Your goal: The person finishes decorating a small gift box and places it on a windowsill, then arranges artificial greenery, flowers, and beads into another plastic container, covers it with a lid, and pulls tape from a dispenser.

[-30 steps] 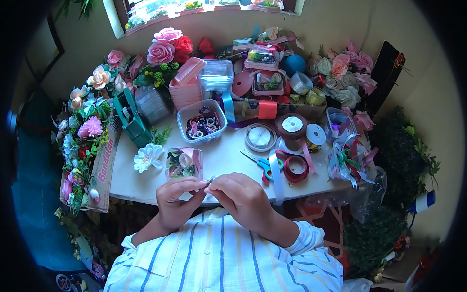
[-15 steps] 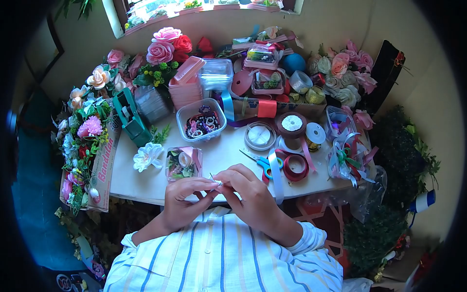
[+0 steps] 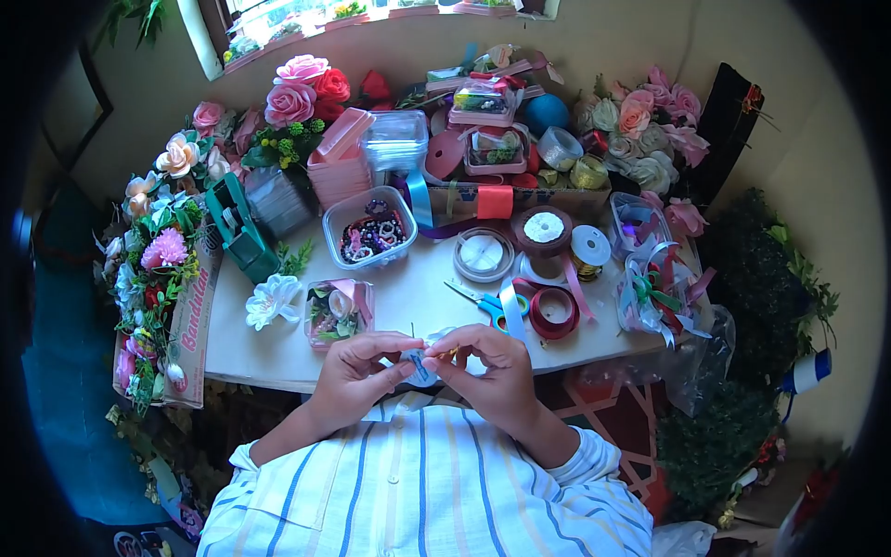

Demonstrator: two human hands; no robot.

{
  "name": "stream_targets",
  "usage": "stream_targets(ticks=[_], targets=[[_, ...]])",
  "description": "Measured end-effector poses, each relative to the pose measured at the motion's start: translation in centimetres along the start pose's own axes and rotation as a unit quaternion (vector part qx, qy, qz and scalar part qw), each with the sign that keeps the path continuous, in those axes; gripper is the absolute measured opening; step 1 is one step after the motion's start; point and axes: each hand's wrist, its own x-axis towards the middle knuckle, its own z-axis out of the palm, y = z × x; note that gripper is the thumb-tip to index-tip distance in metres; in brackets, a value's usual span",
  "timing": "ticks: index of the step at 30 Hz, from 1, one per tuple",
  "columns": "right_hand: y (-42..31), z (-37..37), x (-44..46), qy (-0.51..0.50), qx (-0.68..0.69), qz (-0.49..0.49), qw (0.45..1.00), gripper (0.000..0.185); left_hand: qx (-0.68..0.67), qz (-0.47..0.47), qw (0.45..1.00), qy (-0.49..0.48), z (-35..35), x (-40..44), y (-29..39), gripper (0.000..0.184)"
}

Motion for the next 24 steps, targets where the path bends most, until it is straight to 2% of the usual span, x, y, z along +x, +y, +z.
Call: stream_targets(ticks=[1,3,6,8,10,13,17,21,24], targets=[[0.1,0.0,0.0,0.001,-0.001,-0.002,1.000,0.022,-0.001,-0.001,1.000,-0.015,0.1,0.1,0.0,0.029],[0.4,0.1,-0.1,0.020,0.107,0.049,0.993,0.022,0.007,0.011,1.000,-0.015,0.3,0.2,0.1,0.030],[1.7,0.3,0.0,0.018,0.172,0.040,0.984,0.023,0.031,0.031,0.999,-0.018,0.6,0.3,0.2,0.032],[2.0,0.3,0.0,0.020,0.175,0.045,0.983,0.023,0.048,0.042,0.998,-0.022,0.6,0.4,0.5,0.035],[2.0,0.4,0.0,0.022,0.177,0.051,0.983,0.022,0.138,0.026,0.990,-0.034,0.8,0.4,1.4,0.041],[1.7,0.4,-0.1,0.007,0.189,0.066,0.980,0.023,0.096,-0.010,0.995,-0.010,1.6,0.5,1.3,0.044],[1.2,-0.1,-0.3,0.040,0.166,0.070,0.983,0.021,0.095,-0.036,0.995,0.002,1.7,0.6,1.9,0.044],[1.0,-0.3,-0.9,0.059,0.167,0.121,0.977,0.018,0.098,-0.007,0.995,-0.014,1.7,1.1,0.7,0.031],[1.4,-0.4,-1.0,0.045,0.157,0.117,0.980,0.017,0.099,0.017,0.995,-0.024,1.6,1.1,0.4,0.021]])
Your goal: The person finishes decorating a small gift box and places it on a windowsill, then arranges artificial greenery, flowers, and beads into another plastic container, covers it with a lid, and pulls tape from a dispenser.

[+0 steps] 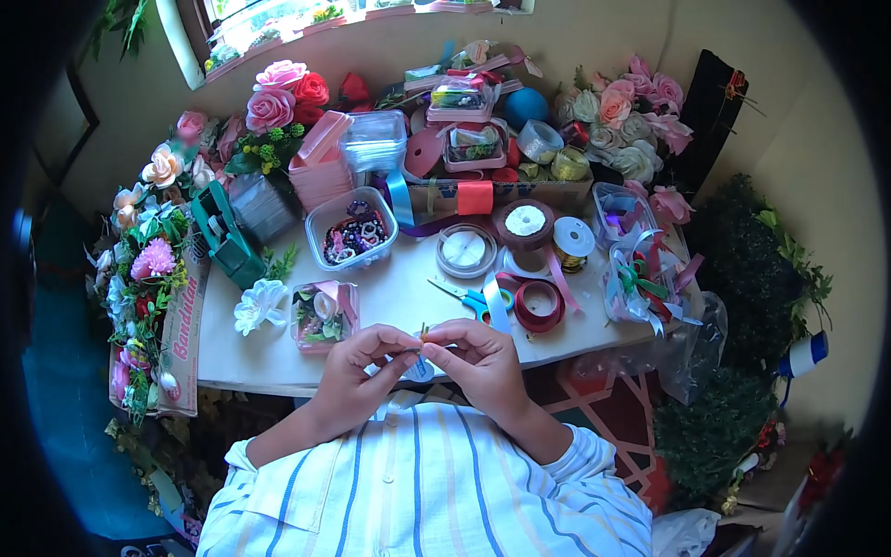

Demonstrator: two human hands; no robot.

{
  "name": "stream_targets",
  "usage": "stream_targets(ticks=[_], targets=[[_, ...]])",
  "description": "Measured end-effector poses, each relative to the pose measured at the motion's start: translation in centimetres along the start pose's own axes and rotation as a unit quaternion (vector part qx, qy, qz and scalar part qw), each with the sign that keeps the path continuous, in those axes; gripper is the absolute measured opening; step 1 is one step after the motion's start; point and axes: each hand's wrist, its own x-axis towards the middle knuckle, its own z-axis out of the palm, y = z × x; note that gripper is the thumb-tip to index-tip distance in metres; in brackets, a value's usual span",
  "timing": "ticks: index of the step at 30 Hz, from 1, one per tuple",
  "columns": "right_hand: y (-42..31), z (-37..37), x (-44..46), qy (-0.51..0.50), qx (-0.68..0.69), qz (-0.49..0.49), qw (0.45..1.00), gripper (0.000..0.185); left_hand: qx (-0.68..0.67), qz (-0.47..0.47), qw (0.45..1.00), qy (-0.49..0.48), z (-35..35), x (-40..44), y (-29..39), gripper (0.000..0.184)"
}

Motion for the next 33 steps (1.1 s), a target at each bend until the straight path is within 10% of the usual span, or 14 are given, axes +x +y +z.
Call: stream_targets(ticks=[10,25,33], targets=[[-0.8,-0.1,0.6,-0.048,0.125,0.146,0.980,0.014,-0.112,-0.036,0.993,0.001,0.2,-0.2,-0.1,0.016],[-0.6,1.9,0.0,0.013,-0.199,-0.119,0.973,0.011,-0.070,0.016,0.997,-0.001,-0.4,-0.3,-0.8,0.010],[0.3,1.1,0.0,0.005,0.105,0.023,0.994,0.015,0.018,0.057,0.998,0.009,-0.5,-0.1,-1.1,0.010]])
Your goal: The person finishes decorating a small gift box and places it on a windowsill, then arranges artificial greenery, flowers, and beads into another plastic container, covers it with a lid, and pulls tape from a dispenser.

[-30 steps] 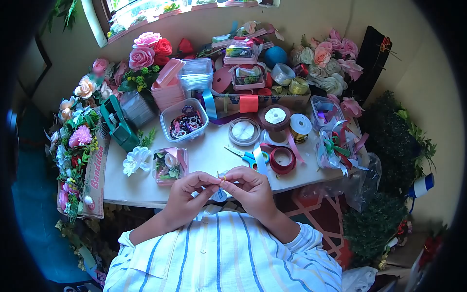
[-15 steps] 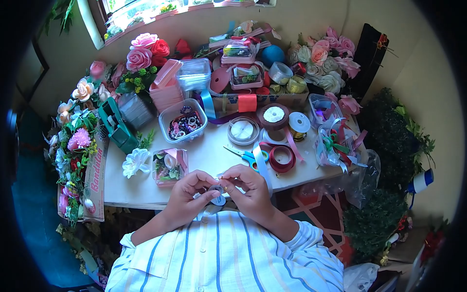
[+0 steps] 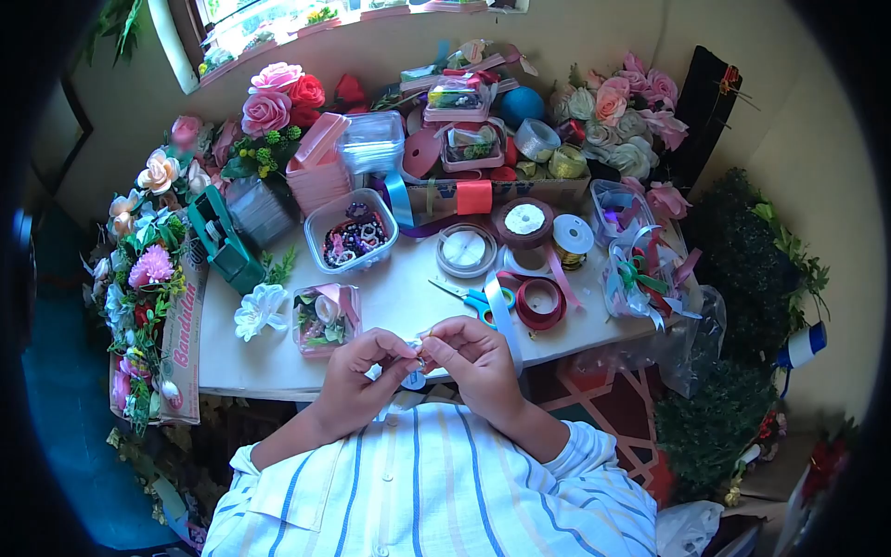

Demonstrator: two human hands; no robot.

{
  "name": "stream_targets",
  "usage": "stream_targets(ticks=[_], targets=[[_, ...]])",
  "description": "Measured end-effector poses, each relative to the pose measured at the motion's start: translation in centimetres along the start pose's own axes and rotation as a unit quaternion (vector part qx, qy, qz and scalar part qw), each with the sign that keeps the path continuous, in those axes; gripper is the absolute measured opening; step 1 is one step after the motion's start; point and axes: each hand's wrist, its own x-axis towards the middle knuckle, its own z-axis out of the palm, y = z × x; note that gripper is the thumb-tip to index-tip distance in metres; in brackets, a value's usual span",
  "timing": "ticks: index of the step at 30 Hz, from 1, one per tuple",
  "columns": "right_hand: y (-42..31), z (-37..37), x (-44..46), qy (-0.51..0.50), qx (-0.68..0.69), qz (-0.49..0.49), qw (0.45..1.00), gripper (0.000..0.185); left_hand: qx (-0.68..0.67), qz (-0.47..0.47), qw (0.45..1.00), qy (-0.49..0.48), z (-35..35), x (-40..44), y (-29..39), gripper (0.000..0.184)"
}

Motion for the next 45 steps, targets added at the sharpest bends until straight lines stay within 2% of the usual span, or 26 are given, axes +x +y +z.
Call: stream_targets(ticks=[4,6,8,14,17,19,20,21,23,25,27,31,33,34,36,39,45], targets=[[-0.2,0.2,0.2,0.020,0.006,0.000,1.000,0.015,-0.035,-0.004,0.999,0.013,0.4,0.4,0.1,0.009],[-0.3,0.5,0.3,0.040,-0.012,-0.086,0.995,0.017,-0.057,-0.007,0.998,0.032,0.9,1.1,0.0,0.010],[-0.6,0.5,0.1,0.045,-0.045,-0.101,0.993,0.018,-0.080,-0.010,0.995,0.051,1.3,1.9,0.1,0.010],[-0.4,-1.1,0.3,0.037,-0.120,-0.143,0.982,0.019,0.038,0.034,0.999,0.013,1.8,3.3,0.5,0.012],[-0.7,-2.3,0.5,0.038,-0.134,-0.164,0.977,0.018,0.045,0.006,0.999,-0.007,1.7,3.4,0.9,0.020],[-1.6,-3.3,0.3,0.041,-0.138,-0.166,0.975,0.017,0.136,0.008,0.990,0.028,1.2,3.7,1.8,0.031],[-2.2,-3.8,0.1,0.042,-0.157,-0.139,0.977,0.017,0.184,-0.037,0.982,0.015,0.7,3.8,1.6,0.039],[-2.8,-4.3,-0.1,0.044,-0.175,-0.112,0.977,0.017,0.185,-0.038,0.982,0.014,0.3,3.8,0.9,0.039],[-3.6,-5.0,-0.7,0.051,-0.182,-0.096,0.977,0.016,0.338,0.015,0.940,-0.040,-0.2,3.7,-0.6,0.036],[-3.9,-5.8,-1.5,0.034,-0.188,-0.027,0.981,0.014,0.333,-0.006,0.942,-0.053,0.0,3.9,-0.8,0.031],[-3.8,-5.5,-2.2,0.030,-0.173,-0.005,0.984,0.014,0.323,-0.049,0.942,-0.076,0.2,4.1,-0.9,0.021],[-2.9,-5.5,-2.6,0.041,-0.168,0.032,0.984,0.015,0.330,-0.047,0.939,-0.086,0.0,4.2,-1.0,0.019],[-3.1,-5.3,-2.5,0.030,-0.164,0.035,0.985,0.016,0.116,-0.177,0.974,-0.078,-0.1,3.8,0.0,0.012],[-3.1,-5.2,-2.4,0.020,-0.159,0.038,0.986,0.016,0.116,-0.178,0.974,-0.077,-0.2,3.3,-0.6,0.012],[-3.2,-4.5,-2.3,0.003,-0.156,0.051,0.986,0.015,-0.027,-0.078,0.995,-0.060,-0.5,2.3,-2.1,0.012],[-3.3,-3.3,-2.4,-0.025,-0.149,0.076,0.986,0.015,-0.030,-0.042,0.998,-0.042,-0.8,1.6,-2.0,0.011],[-3.3,-2.4,-2.3,-0.035,-0.147,0.085,0.985,0.013,-0.071,-0.046,0.996,-0.041,-1.0,1.0,-1.6,0.011]])
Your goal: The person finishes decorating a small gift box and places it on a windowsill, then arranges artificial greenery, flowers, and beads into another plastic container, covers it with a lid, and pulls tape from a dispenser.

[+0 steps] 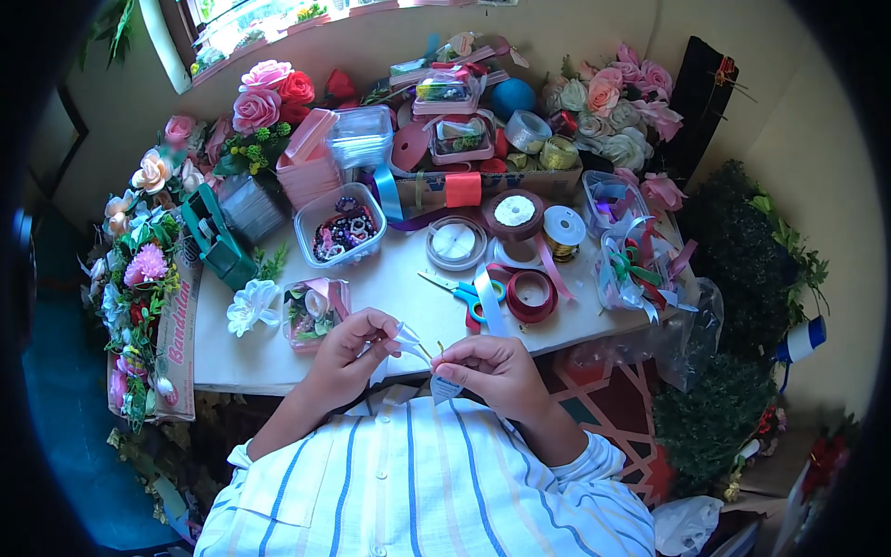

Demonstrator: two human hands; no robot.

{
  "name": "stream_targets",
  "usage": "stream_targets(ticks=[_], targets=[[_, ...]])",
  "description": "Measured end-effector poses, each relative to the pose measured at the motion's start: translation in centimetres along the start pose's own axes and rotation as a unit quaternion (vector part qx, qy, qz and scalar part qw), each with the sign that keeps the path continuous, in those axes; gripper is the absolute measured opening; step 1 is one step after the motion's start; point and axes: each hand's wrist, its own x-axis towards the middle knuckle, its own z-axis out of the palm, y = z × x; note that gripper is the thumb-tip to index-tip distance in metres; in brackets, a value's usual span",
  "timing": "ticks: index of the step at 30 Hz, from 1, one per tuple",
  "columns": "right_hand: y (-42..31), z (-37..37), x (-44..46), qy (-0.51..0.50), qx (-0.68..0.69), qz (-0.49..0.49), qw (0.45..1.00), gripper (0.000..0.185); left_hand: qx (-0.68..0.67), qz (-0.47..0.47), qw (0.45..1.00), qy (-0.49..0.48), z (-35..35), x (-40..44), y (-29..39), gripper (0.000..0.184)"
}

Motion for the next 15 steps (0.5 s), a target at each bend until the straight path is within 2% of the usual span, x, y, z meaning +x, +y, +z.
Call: stream_targets(ticks=[7,9,10,12,15], targets=[[0.4,0.1,0.3,-0.017,0.023,-0.009,1.000,0.014,-0.007,-0.031,0.998,-0.045,0.5,0.1,0.0,0.010],[1.0,0.5,0.6,-0.001,0.048,-0.019,0.999,0.015,0.029,-0.039,0.997,-0.061,0.7,0.1,0.5,0.009],[1.3,0.6,0.7,0.014,0.073,-0.028,0.997,0.016,0.029,-0.038,0.997,-0.061,0.8,0.1,0.4,0.009],[2.1,0.6,0.7,0.017,0.081,-0.044,0.996,0.016,-0.061,-0.108,0.991,-0.049,1.0,0.1,0.2,0.014],[1.7,0.7,0.8,0.010,0.083,-0.045,0.995,0.015,-0.045,-0.086,0.995,-0.029,1.2,0.0,0.3,0.016]])
